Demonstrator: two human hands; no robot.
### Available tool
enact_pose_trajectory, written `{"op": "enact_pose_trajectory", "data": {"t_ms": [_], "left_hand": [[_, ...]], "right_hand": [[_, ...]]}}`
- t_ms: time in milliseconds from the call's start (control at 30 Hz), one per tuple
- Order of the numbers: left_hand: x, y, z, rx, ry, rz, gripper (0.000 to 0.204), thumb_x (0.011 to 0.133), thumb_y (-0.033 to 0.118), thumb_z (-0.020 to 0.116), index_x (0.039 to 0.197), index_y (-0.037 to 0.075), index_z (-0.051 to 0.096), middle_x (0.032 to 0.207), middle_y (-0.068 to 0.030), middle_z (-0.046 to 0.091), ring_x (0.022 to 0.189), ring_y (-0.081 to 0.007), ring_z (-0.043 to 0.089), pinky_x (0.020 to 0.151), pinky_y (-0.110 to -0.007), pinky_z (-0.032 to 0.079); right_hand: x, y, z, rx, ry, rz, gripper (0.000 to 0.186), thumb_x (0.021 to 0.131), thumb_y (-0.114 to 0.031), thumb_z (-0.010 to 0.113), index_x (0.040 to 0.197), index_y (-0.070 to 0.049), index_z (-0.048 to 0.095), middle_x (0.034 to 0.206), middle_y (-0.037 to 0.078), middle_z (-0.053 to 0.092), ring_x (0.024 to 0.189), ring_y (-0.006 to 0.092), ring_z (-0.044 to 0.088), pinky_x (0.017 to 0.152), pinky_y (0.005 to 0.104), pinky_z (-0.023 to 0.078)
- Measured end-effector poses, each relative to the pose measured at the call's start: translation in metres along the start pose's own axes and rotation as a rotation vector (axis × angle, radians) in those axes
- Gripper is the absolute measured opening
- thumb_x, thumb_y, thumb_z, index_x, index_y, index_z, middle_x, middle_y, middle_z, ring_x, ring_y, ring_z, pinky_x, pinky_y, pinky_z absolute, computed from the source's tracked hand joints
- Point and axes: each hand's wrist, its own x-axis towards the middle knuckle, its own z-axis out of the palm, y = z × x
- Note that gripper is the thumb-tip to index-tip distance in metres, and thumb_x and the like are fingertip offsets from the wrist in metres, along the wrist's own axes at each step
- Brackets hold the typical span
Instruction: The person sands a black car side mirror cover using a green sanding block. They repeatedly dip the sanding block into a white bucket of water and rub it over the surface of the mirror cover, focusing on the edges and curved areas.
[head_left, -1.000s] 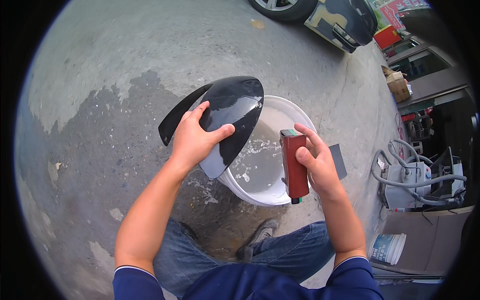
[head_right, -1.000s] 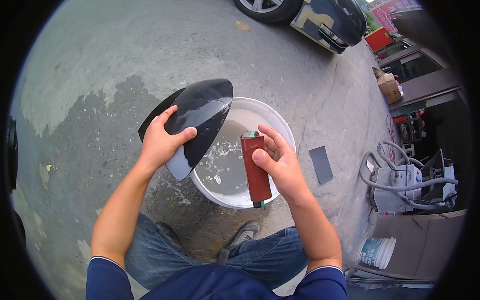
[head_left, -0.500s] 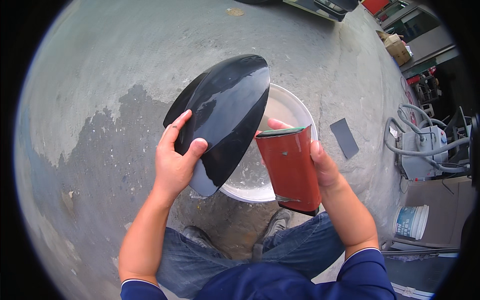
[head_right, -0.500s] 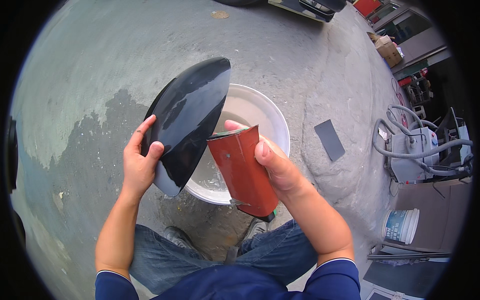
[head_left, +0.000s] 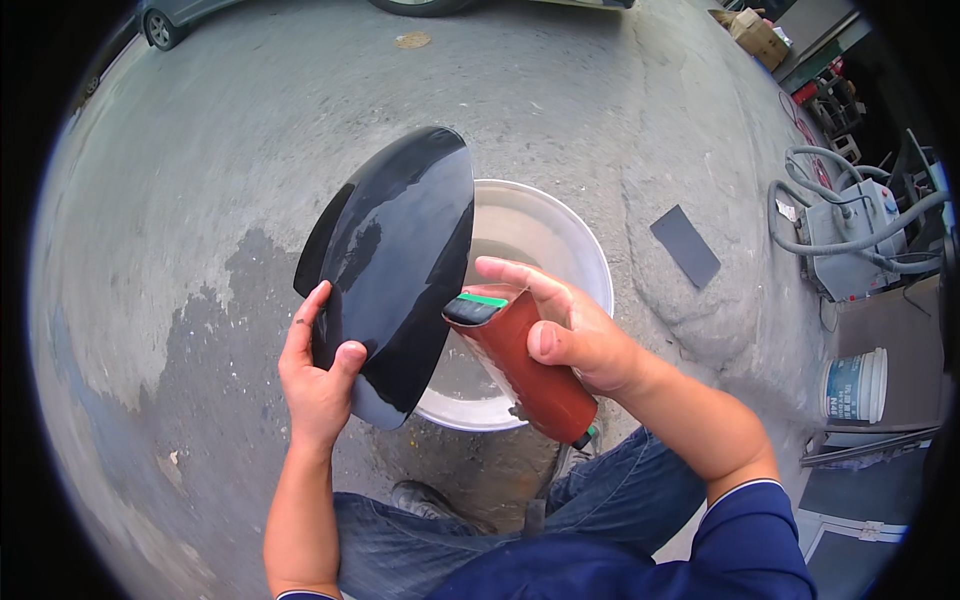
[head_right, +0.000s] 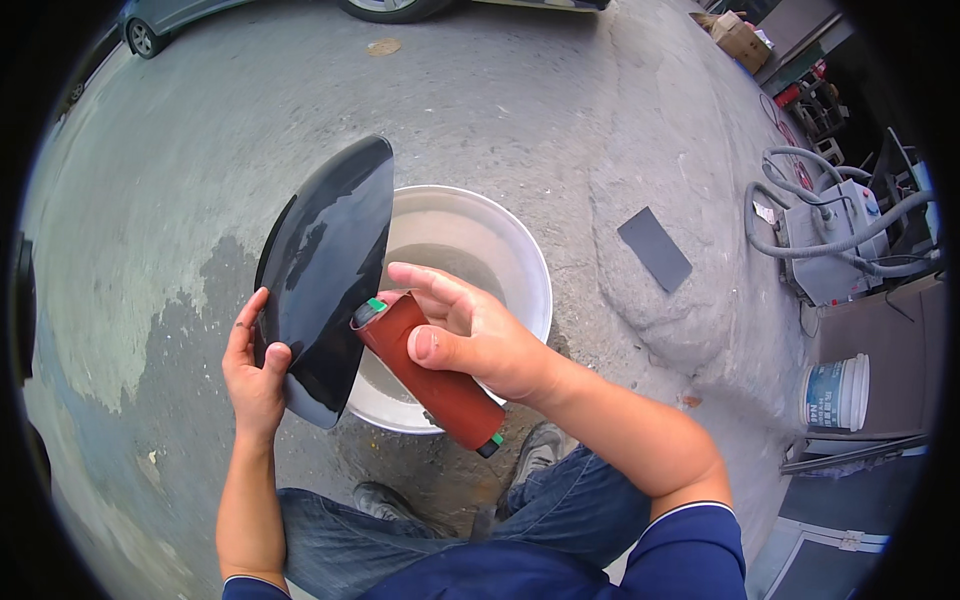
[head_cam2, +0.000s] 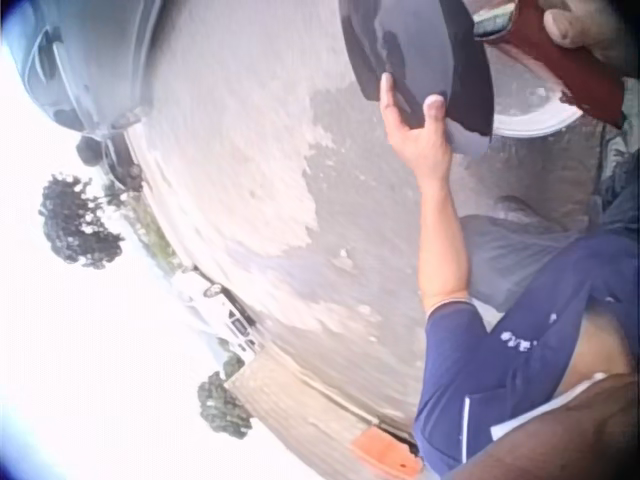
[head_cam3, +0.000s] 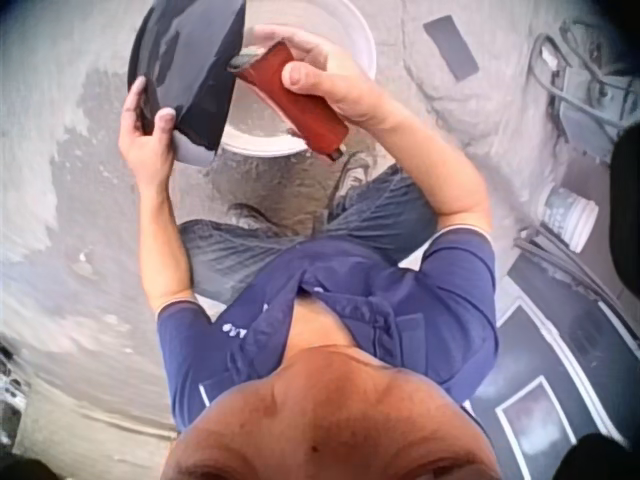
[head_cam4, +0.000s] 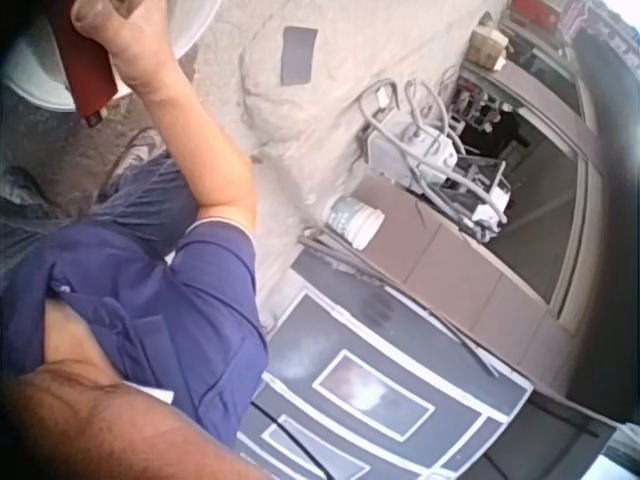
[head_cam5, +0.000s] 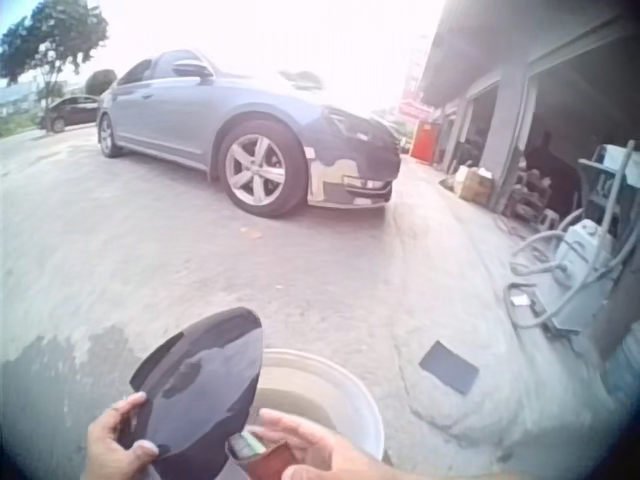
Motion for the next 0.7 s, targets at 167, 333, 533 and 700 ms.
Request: {"op": "enact_pose_trajectory", "data": {"t_ms": [167,333,533,700], "left_hand": [[0.009,0.015,-0.021,0.006,-0.066,-0.098,0.091,0.085,0.042,0.093,0.152,-0.007,0.055,0.139,-0.0143,0.066,0.128,-0.0213,0.063,0.114,-0.035,0.047],[0.011,0.006,-0.035,0.033,-0.123,-0.165,0.088,0.086,0.040,0.091,0.152,-0.006,0.056,0.136,-0.0131,0.068,0.124,-0.0203,0.065,0.110,-0.033,0.049],[0.009,-0.002,-0.031,0.123,-0.130,-0.144,0.087,0.085,0.038,0.090,0.153,-0.005,0.057,0.138,-0.0136,0.067,0.127,-0.0216,0.063,0.113,-0.034,0.046],[0.009,-0.003,-0.027,0.146,-0.118,-0.147,0.087,0.083,0.035,0.092,0.153,-0.004,0.057,0.141,-0.0146,0.065,0.130,-0.0229,0.062,0.116,-0.036,0.044]], "right_hand": [[0.001,-0.003,-0.006,-0.230,0.189,-0.111,0.095,0.092,-0.043,0.088,0.159,0.004,0.039,0.148,0.020,0.058,0.134,0.0282,0.060,0.116,0.0421,0.046],[0.015,0.010,-0.019,-0.996,0.504,-0.471,0.066,0.085,-0.037,0.091,0.134,-0.002,0.064,0.138,0.018,0.064,0.127,0.0344,0.063,0.108,0.0437,0.050],[0.035,0.024,-0.025,-1.233,0.561,-0.645,0.068,0.079,-0.035,0.093,0.132,-0.002,0.065,0.140,0.020,0.061,0.126,0.0410,0.060,0.107,0.0496,0.050],[0.038,0.030,-0.024,-1.313,0.523,-0.616,0.067,0.079,-0.035,0.092,0.133,-0.005,0.066,0.141,0.019,0.060,0.127,0.0408,0.060,0.108,0.0511,0.049]]}}
